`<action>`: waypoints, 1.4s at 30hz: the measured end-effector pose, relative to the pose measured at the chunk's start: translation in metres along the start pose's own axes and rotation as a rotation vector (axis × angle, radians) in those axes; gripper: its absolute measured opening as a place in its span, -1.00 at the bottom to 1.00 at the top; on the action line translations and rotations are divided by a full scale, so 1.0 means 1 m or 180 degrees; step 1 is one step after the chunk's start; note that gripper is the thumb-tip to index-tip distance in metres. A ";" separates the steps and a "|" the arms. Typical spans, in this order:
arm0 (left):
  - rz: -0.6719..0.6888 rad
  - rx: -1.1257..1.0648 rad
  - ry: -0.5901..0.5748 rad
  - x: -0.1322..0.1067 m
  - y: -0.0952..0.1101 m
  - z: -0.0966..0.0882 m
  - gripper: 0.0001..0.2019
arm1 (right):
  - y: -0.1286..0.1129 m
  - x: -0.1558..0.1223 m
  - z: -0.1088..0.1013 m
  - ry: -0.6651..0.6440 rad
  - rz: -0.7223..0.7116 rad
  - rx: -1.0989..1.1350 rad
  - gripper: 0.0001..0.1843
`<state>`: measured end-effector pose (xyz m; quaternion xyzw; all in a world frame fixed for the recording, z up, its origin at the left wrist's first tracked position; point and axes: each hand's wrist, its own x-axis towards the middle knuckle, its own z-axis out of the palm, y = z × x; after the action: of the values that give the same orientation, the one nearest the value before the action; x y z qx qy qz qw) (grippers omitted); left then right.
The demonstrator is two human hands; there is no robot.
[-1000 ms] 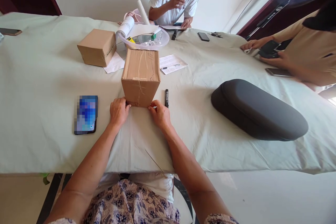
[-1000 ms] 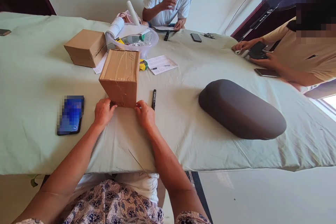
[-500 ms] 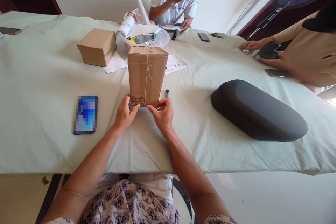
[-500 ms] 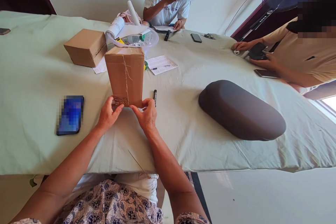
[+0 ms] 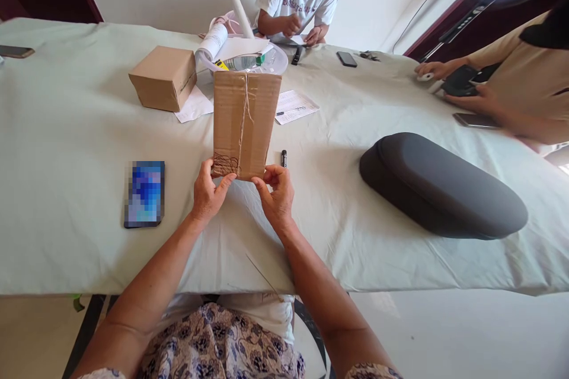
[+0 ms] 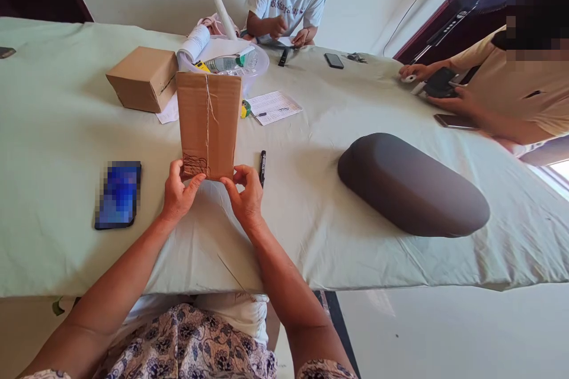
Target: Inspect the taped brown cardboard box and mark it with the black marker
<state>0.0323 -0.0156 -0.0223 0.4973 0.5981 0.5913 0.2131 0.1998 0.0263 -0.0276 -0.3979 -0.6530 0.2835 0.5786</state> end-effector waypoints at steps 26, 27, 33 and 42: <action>0.0369 0.0818 0.0250 0.004 0.012 -0.009 0.24 | -0.013 -0.009 0.006 -0.0923 -0.0008 0.0250 -0.58; 0.0362 0.0837 0.0288 0.003 0.012 -0.009 0.24 | -0.013 -0.009 0.006 -0.0918 -0.0036 0.0250 -0.60; 0.0324 0.0825 0.0323 0.001 0.012 -0.007 0.23 | -0.011 -0.011 0.006 -0.1095 -0.0094 0.0153 -0.67; -0.0033 0.0761 0.0187 -0.002 0.010 -0.002 0.38 | -0.011 -0.010 0.007 -0.1374 -0.0009 -0.0249 -0.80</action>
<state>0.0355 -0.0205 -0.0133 0.4986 0.6728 0.5289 0.1377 0.1912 0.0126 -0.0253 -0.3492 -0.7729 0.3358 0.4098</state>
